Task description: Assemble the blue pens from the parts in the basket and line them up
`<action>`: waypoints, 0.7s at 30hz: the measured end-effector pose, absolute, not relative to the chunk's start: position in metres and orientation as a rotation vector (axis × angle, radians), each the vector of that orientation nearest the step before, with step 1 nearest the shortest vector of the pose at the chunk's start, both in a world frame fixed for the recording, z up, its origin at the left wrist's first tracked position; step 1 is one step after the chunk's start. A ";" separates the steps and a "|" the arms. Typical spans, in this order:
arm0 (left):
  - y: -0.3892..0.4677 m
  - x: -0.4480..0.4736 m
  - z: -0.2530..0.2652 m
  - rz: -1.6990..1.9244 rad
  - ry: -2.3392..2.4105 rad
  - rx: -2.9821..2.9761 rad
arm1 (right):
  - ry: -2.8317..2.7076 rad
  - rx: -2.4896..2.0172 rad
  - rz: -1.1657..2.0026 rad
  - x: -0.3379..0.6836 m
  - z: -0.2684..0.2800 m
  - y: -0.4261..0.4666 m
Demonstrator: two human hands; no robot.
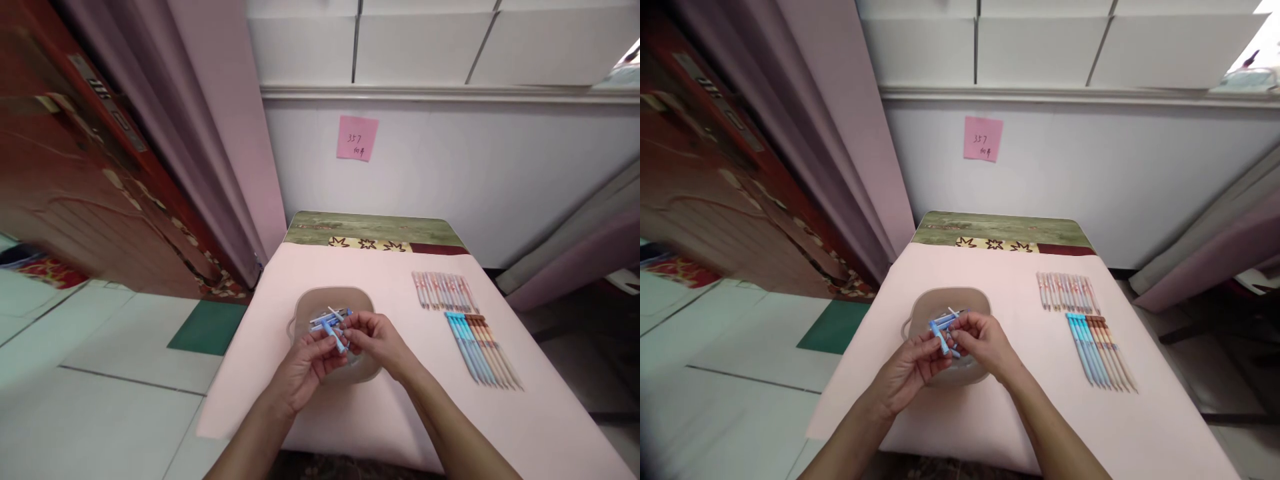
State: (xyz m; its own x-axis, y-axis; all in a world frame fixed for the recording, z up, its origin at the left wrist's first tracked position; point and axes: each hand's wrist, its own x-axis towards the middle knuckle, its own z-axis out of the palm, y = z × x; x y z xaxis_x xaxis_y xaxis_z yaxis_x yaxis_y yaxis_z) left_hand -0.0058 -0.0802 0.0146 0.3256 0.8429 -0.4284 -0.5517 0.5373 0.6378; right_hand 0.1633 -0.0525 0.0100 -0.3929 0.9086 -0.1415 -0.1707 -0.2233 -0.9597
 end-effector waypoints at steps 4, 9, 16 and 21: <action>-0.077 -0.007 0.015 0.874 0.836 0.510 | -1.293 -1.016 1.791 0.170 0.010 -0.051; -0.075 -0.007 0.018 0.834 0.860 0.656 | -1.506 -1.112 1.698 0.173 0.013 -0.051; -0.075 -0.003 0.017 0.858 0.863 0.561 | -1.628 -1.185 1.463 0.173 0.006 -0.052; -0.072 0.002 0.010 1.081 0.896 0.134 | -1.444 -1.288 1.190 0.179 0.015 -0.056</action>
